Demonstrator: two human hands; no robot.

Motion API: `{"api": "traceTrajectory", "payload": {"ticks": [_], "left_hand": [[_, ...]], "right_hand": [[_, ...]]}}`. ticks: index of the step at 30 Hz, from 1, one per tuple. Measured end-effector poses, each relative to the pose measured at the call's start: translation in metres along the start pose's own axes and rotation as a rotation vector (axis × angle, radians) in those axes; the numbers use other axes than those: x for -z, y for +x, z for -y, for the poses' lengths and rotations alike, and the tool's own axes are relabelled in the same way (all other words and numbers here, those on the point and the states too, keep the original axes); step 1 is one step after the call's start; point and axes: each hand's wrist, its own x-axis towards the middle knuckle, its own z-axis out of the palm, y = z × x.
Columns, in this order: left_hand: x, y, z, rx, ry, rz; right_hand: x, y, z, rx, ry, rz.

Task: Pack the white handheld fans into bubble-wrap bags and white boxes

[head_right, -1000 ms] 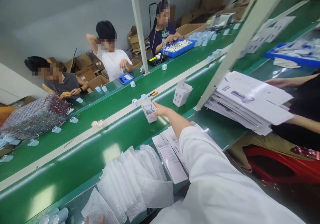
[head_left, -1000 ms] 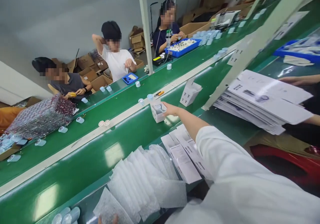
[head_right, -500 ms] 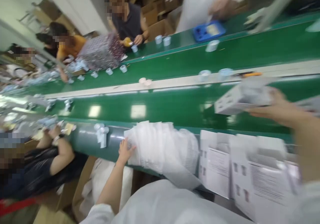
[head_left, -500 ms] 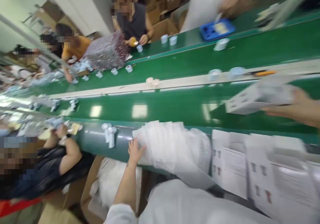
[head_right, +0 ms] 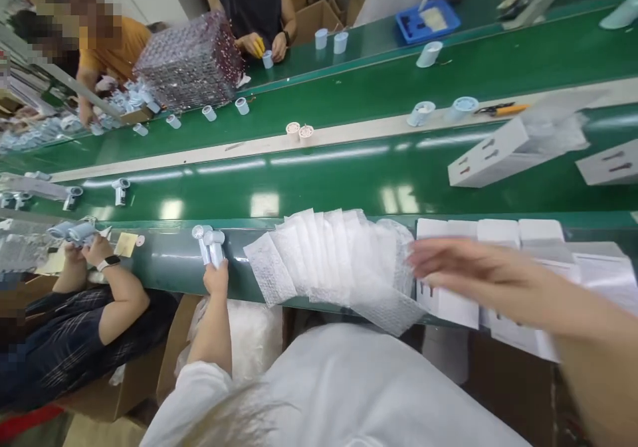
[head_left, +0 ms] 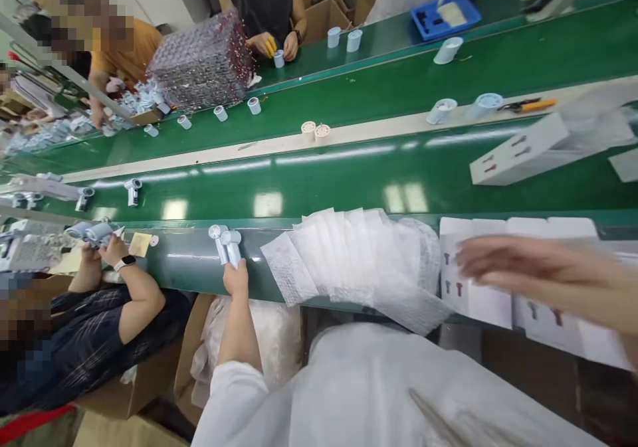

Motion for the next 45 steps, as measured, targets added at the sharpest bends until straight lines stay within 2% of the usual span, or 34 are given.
{"api": "traceTrajectory", "payload": {"ticks": [2, 3, 4, 5, 7, 8, 10, 11, 12, 14, 16, 19, 22, 25, 27, 30, 33, 36, 39, 43, 45], "left_hand": [[-0.007, -0.025, -0.008, 0.024, -0.126, 0.079], [-0.01, -0.043, -0.011, 0.036, -0.185, 0.128], [-0.014, -0.064, -0.014, 0.049, -0.258, 0.187], [-0.017, -0.089, -0.015, 0.05, -0.318, 0.249], [-0.021, -0.138, -0.012, 0.016, -0.453, 0.425], [-0.022, -0.158, -0.008, -0.043, -0.483, 0.565], [-0.021, -0.183, 0.007, -0.244, -0.424, 0.78], [-0.02, -0.185, 0.016, -0.363, -0.334, 0.822], [-0.019, -0.181, 0.026, -0.472, -0.221, 0.814], [-0.018, -0.16, 0.045, -0.605, 0.015, 0.734], [-0.02, -0.133, 0.059, -0.623, 0.167, 0.693], [-0.024, -0.11, 0.064, -0.585, 0.192, 0.714], [-0.021, -0.113, 0.052, -0.563, 0.142, 0.735], [-0.011, -0.126, 0.031, -0.505, -0.013, 0.886], [-0.003, -0.133, 0.017, -0.47, -0.127, 0.974], [0.005, -0.138, 0.002, -0.465, -0.172, 0.985], [0.005, -0.145, -0.009, -0.461, -0.19, 0.998], [0.004, -0.156, -0.021, -0.466, -0.304, 0.898], [0.006, -0.171, -0.041, -0.636, -0.252, 0.838], [0.012, -0.187, -0.077, -1.037, -0.024, 0.888], [0.015, -0.191, -0.092, -1.264, 0.039, 0.87]], "right_hand": [[-0.067, 0.016, 0.019, -0.117, 0.139, 0.28], [-0.102, 0.031, 0.026, -0.14, 0.224, 0.352], [-0.136, 0.048, 0.03, -0.167, 0.344, 0.335], [-0.168, 0.065, 0.033, -0.204, 0.491, 0.263], [-0.219, 0.094, 0.033, -0.253, 0.665, 0.208], [-0.236, 0.103, 0.032, -0.256, 0.731, 0.167], [-0.252, 0.111, 0.028, -0.259, 0.819, 0.089], [-0.251, 0.111, 0.026, -0.255, 0.851, 0.051], [-0.246, 0.107, 0.022, -0.254, 0.867, 0.025], [-0.226, 0.096, 0.014, -0.264, 0.843, 0.049], [-0.205, 0.08, 0.004, -0.298, 0.772, 0.154], [-0.19, 0.057, -0.01, -0.369, 0.692, 0.37], [-0.2, 0.042, -0.017, -0.434, 0.693, 0.524], [-0.214, 0.043, -0.015, -0.44, 0.676, 0.604], [-0.215, 0.049, -0.012, -0.404, 0.682, 0.63], [-0.205, 0.056, -0.012, -0.351, 0.729, 0.693], [-0.189, 0.052, -0.014, -0.316, 0.749, 0.703], [-0.177, 0.042, -0.016, -0.322, 0.722, 0.628], [-0.168, 0.033, -0.016, -0.337, 0.694, 0.52], [-0.158, 0.024, -0.011, -0.282, 0.738, 0.524], [-0.153, 0.021, -0.008, -0.24, 0.759, 0.536]]}}
